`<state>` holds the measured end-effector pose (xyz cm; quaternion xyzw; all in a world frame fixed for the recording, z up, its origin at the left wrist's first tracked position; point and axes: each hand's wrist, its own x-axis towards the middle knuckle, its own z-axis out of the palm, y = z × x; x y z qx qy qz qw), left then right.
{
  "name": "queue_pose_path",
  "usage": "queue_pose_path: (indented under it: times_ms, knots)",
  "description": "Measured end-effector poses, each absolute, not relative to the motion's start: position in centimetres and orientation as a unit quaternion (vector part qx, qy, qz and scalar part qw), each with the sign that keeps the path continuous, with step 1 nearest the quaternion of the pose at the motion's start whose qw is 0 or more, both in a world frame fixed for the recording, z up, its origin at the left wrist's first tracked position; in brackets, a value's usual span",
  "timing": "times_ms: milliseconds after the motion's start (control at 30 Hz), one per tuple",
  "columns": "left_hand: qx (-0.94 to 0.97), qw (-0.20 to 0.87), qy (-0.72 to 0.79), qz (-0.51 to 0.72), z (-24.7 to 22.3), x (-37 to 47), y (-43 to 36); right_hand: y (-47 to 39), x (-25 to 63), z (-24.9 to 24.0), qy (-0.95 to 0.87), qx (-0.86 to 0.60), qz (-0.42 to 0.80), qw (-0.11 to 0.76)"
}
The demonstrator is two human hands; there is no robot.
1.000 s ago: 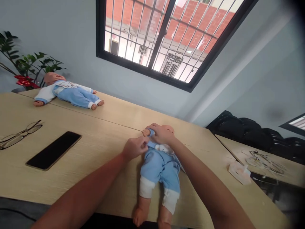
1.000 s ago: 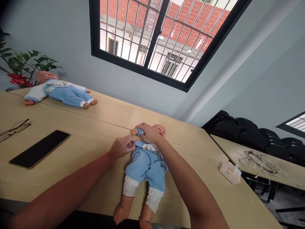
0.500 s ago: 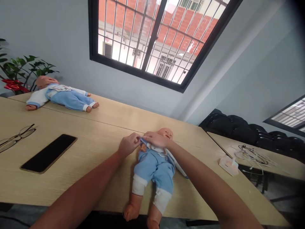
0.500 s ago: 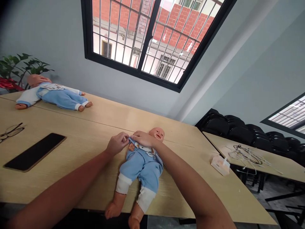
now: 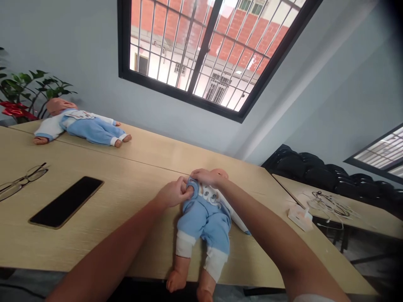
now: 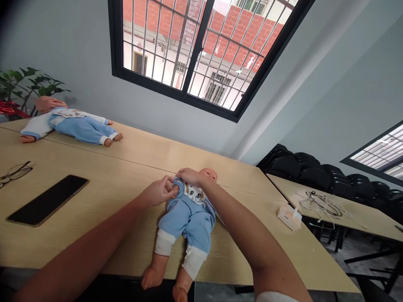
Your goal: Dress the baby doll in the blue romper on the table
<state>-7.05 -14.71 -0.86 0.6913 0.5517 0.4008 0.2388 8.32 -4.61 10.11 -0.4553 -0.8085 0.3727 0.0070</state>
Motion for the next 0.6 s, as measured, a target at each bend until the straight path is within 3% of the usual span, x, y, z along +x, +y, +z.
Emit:
queue_pose_path:
  times_ms: [467, 600]
  knots:
    - [0.769, 0.174, 0.45, 0.421, -1.6, -7.6, -14.0, -2.5, 7.2, 9.5, -0.779, -0.564, 0.273, -0.032]
    - [0.743, 0.225, 0.416, 0.473, -2.2, -8.1, -13.9, -1.2, 7.6, 9.3, -0.757, -0.614, 0.219, -0.038]
